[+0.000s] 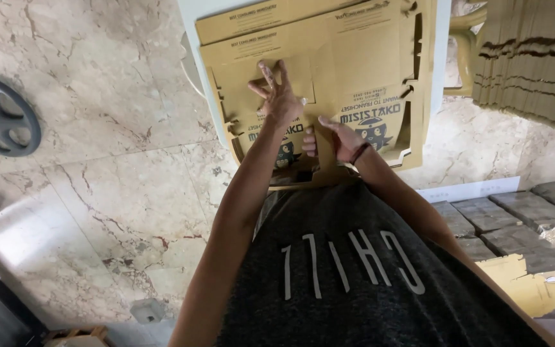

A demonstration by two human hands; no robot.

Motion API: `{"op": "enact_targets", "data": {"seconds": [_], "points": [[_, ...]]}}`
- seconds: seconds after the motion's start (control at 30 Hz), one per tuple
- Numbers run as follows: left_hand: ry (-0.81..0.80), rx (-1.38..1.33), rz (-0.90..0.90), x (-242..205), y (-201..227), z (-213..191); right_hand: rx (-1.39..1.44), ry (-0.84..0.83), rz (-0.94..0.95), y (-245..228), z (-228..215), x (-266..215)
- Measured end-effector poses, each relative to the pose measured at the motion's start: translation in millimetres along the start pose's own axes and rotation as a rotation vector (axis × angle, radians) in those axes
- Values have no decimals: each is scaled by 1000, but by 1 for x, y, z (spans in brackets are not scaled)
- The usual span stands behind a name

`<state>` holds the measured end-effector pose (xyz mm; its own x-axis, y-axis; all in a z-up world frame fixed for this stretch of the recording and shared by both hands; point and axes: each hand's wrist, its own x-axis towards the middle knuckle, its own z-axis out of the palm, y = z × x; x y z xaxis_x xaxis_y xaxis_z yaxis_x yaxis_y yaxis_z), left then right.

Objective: The person cuts flat cardboard boxes on a white table using a knife. They repeatedly cut along the edges of the boxes, remove the cut pieces, and place them into a green bin. The task involves handling multiple cardboard boxes and discarding the cut-off sections.

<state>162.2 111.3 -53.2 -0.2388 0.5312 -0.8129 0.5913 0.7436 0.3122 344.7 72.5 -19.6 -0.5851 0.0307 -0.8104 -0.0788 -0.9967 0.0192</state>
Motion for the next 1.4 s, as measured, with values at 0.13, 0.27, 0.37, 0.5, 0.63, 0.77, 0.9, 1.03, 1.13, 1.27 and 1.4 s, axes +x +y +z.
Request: {"op": "enact_targets", "data": {"seconds": [0.13, 0.27, 0.37, 0.5, 0.63, 0.77, 0.9, 1.03, 1.13, 1.27, 1.4], "points": [[97, 223, 44, 9, -14, 27, -48, 71, -59, 3, -8, 29], [116, 318, 60, 14, -11, 35, -204, 287, -221, 15, -12, 41], [83, 292, 56, 33, -23, 51, -326, 525, -363, 35, -13, 57], [83, 292, 77, 40, -24, 56, -443, 585, -435, 30, 21, 45], [52, 331, 66, 44, -30, 59, -214, 443, -365, 23, 17, 34], [104, 424, 115, 18, -18, 41, -12, 142, -237, 13, -15, 46], [119, 481, 128, 16, -13, 29, -5, 103, -257, 8, -31, 58], [119, 509, 135, 23, -18, 39, 151, -66, -261, 26, -67, 75], [128, 523, 139, 5, -13, 29, 158, -125, -258, 12, -7, 22], [158, 625, 174, -4, 2, -2, 41, 116, -249, 15, -36, 59], [177, 557, 228, 2, 5, -12, 58, 117, -274, 10, -39, 78]]}}
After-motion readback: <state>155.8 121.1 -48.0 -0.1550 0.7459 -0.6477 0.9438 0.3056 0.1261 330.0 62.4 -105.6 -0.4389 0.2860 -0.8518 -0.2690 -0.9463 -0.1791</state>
